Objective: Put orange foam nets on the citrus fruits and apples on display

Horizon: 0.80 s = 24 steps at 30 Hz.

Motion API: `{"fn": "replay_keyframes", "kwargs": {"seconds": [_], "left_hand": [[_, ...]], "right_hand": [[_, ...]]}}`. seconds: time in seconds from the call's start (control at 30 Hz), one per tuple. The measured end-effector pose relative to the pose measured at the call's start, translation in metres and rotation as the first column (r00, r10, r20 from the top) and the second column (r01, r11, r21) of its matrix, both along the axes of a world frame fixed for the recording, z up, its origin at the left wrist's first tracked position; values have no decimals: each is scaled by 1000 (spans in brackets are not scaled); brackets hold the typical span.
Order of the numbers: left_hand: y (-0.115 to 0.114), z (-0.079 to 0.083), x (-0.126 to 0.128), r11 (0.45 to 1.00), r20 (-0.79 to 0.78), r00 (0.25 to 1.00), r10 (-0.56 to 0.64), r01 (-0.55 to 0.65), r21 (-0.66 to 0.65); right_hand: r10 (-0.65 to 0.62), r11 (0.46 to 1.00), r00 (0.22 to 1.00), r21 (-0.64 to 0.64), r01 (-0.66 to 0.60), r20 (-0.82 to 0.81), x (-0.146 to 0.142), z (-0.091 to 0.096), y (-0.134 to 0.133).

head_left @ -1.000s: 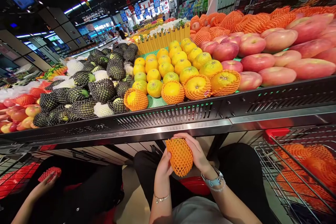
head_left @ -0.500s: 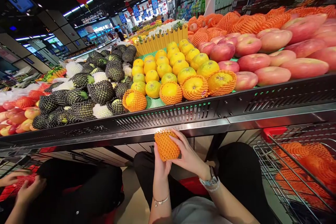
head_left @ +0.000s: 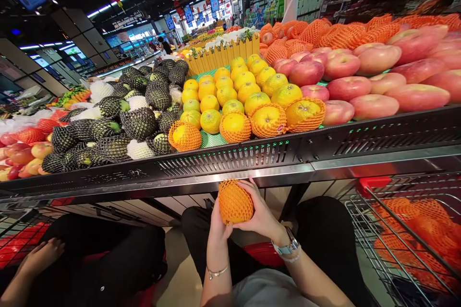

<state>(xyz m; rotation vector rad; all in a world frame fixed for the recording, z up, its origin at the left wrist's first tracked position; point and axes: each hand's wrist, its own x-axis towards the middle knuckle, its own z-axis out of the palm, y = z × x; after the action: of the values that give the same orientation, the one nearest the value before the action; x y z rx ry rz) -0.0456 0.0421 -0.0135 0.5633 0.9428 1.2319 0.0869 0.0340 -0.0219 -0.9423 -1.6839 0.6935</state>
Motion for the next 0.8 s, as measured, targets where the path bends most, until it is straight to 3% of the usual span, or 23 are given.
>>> {"fn": "replay_keyframes", "kwargs": {"seconds": [0.13,0.27,0.37,0.43,0.5,0.53,0.6,0.63,0.7,0.8], "left_hand": [[0,-3,-15,997,95,995,-27,34,-69],[-5,-9,-26,999,-38,998,-49,50,15],[-8,1,-26,981,-123,988,-88,107,162],[-6,22,-27,935,-228,973,-24,102,341],[3,53,-30,836,-360,917,170,59,545],[10,71,-32,767,-414,856,310,33,641],[31,108,-37,608,-480,649,591,32,793],[44,125,-39,551,-492,549,675,68,832],[71,154,-41,524,-559,452,696,213,825],[107,180,-38,597,-727,400,558,415,687]], "right_hand": [[24,999,999,-25,-23,35,-2,3,1],[86,996,995,-22,-85,54,1,3,2],[139,990,989,-22,-138,42,6,6,1],[141,989,990,-38,-141,4,11,10,-1],[117,992,992,-47,-119,-53,17,15,-2],[99,994,992,-46,-103,-85,20,18,-2],[59,997,988,-40,-66,-145,24,22,-3],[36,998,984,-41,-44,-172,26,23,-3],[-11,999,976,-53,-1,-217,28,24,-2],[-48,997,967,-78,30,-248,30,20,-2]]}}
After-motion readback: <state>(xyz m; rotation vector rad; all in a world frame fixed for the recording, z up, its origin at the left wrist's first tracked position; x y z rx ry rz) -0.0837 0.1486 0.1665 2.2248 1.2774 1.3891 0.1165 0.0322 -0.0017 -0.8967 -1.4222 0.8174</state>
